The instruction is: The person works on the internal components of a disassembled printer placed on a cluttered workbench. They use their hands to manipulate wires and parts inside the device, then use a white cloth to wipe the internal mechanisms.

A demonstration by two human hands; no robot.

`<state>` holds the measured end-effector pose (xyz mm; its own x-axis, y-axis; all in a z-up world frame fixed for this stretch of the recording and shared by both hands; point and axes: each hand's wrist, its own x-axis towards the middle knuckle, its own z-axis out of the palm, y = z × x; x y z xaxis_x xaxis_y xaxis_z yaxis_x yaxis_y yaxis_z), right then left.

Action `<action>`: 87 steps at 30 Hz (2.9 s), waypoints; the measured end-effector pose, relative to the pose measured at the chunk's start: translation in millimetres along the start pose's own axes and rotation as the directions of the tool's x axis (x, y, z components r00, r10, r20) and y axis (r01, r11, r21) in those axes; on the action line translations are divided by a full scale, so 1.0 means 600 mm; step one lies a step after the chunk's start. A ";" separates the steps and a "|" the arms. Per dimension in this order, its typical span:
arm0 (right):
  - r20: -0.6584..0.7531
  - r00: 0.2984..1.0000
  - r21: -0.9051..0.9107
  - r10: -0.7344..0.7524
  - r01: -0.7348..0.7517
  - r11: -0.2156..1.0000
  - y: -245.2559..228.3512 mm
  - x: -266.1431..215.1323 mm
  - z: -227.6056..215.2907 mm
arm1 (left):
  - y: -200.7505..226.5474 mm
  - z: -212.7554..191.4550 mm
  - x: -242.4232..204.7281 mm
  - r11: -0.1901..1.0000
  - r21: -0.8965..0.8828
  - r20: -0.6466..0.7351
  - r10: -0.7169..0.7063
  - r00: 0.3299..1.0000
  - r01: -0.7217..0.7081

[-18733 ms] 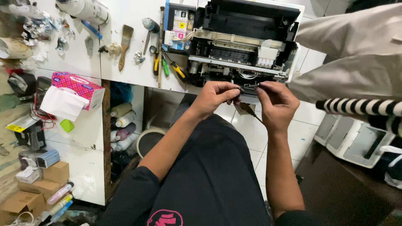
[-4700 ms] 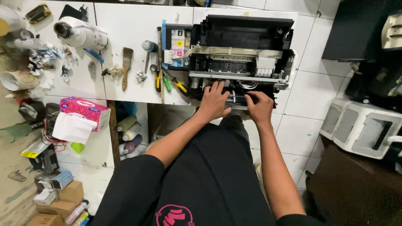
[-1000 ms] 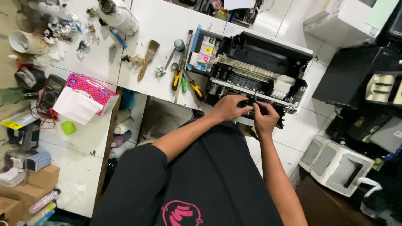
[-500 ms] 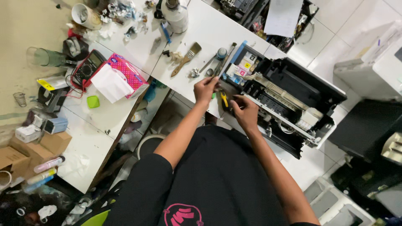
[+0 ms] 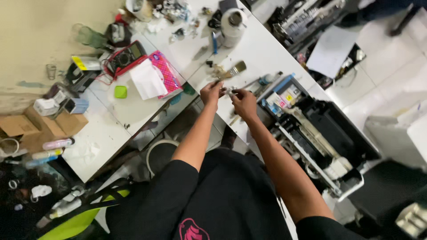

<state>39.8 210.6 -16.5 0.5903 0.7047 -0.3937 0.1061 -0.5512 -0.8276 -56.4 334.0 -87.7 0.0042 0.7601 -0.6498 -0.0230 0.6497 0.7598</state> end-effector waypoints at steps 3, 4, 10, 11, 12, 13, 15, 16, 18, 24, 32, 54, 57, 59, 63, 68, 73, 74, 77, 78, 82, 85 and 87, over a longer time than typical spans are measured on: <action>0.050 0.997 -0.128 0.065 -0.058 0.990 -0.016 0.088 0.045 | 0.000 -0.011 0.015 1.000 0.005 -0.055 -0.003 0.999 0.003; 0.084 0.995 -0.156 0.053 -0.040 0.987 -0.032 0.110 0.049 | 0.018 -0.009 0.020 1.000 -0.029 -0.086 -0.013 0.996 0.011; 0.085 0.990 0.063 0.115 -0.121 0.991 -0.094 0.152 0.072 | 0.086 -0.005 0.063 0.994 0.101 -0.153 0.046 0.987 -0.030; 0.095 0.987 0.094 0.129 -0.138 0.986 -0.094 0.148 0.069 | 0.108 -0.001 0.055 0.989 0.140 -0.124 0.061 0.990 -0.043; 0.105 0.984 0.125 0.142 -0.155 0.980 -0.094 0.144 0.064 | 0.129 0.005 0.045 0.982 0.178 -0.093 0.075 0.993 -0.057; 0.102 0.983 0.115 0.150 -0.162 0.980 -0.087 0.142 0.059 | 0.132 0.004 0.054 0.984 0.174 -0.090 0.063 0.994 -0.047; 0.112 0.982 0.120 0.153 -0.166 0.979 -0.073 0.134 0.048 | 0.138 0.001 0.069 0.944 0.311 -0.020 0.117 0.993 -0.105; 0.105 0.982 0.117 0.156 -0.168 0.979 -0.056 0.107 0.038 | 0.106 -0.009 0.082 0.945 0.309 -0.013 0.113 0.994 -0.103; 0.111 0.983 0.242 0.150 -0.173 0.955 -0.042 0.075 0.022 | 0.077 -0.014 0.129 0.830 0.549 -0.098 0.180 0.979 -0.097; 0.122 0.939 0.399 0.323 -0.344 0.850 -0.069 -0.148 -0.100 | 0.025 -0.026 0.179 0.718 0.691 -0.101 0.210 0.973 -0.083; -0.126 0.902 0.469 0.413 -0.313 0.826 0.110 -0.307 -0.220 | -0.033 -0.027 0.219 0.694 0.682 -0.020 0.336 0.942 -0.233; -0.744 0.666 -0.185 0.059 -0.290 0.939 0.415 -0.492 -0.351 | -0.156 0.107 -0.323 0.189 0.050 0.934 0.340 0.113 -0.981; -0.732 0.679 -0.189 0.063 -0.291 0.938 0.447 -0.489 -0.351 | -0.146 0.122 -0.366 0.118 0.029 0.978 0.203 0.052 -0.993; -0.726 0.684 -0.191 0.074 -0.303 0.934 0.451 -0.483 -0.356 | -0.150 0.122 -0.363 0.080 0.026 0.977 0.209 0.043 -0.996; -0.712 0.691 -0.183 0.124 -0.353 0.917 0.474 -0.474 -0.361 | -0.158 0.119 -0.349 0.098 0.026 0.977 0.208 0.046 -0.995; -0.696 0.706 -0.146 0.134 -0.321 0.936 0.450 -0.471 -0.373 | -0.151 0.124 -0.350 0.171 0.111 0.977 0.164 0.139 -0.979; -0.687 0.709 -0.116 0.159 -0.323 0.939 0.448 -0.470 -0.377 | -0.131 0.137 -0.360 0.208 0.147 0.981 0.094 0.170 -0.967; -0.686 0.707 -0.114 0.173 -0.339 0.934 0.443 -0.472 -0.377 | -0.131 0.137 -0.360 0.187 0.152 0.983 0.070 0.168 -0.970; -0.675 0.714 -0.125 0.187 -0.361 0.924 0.434 -0.467 -0.385 | -0.147 0.137 -0.345 0.152 0.178 0.980 0.059 0.189 -0.972; -0.667 0.720 -0.137 0.194 -0.375 0.917 0.431 -0.468 -0.385 | -0.156 0.133 -0.338 0.142 0.199 0.976 0.064 0.210 -0.970; -0.636 0.759 -0.240 0.138 -0.364 0.900 0.427 -0.461 -0.391 | -0.171 0.130 -0.336 0.146 0.237 0.961 0.107 0.253 -0.960; -0.561 0.821 -0.256 0.109 -0.297 0.920 0.375 -0.419 -0.377 | -0.170 0.130 -0.324 0.113 0.243 0.958 0.125 0.257 -0.963; -0.582 0.812 -0.253 0.053 -0.243 0.937 0.339 -0.391 -0.354 | -0.182 0.127 -0.318 0.139 0.237 0.969 0.036 0.244 -0.962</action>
<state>92.9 -161.8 -7.4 0.9502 0.2828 -0.1306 0.1587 -0.8003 -0.5782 21.6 119.3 -45.2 0.9690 0.2201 -0.1121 0.2299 -0.6380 0.7349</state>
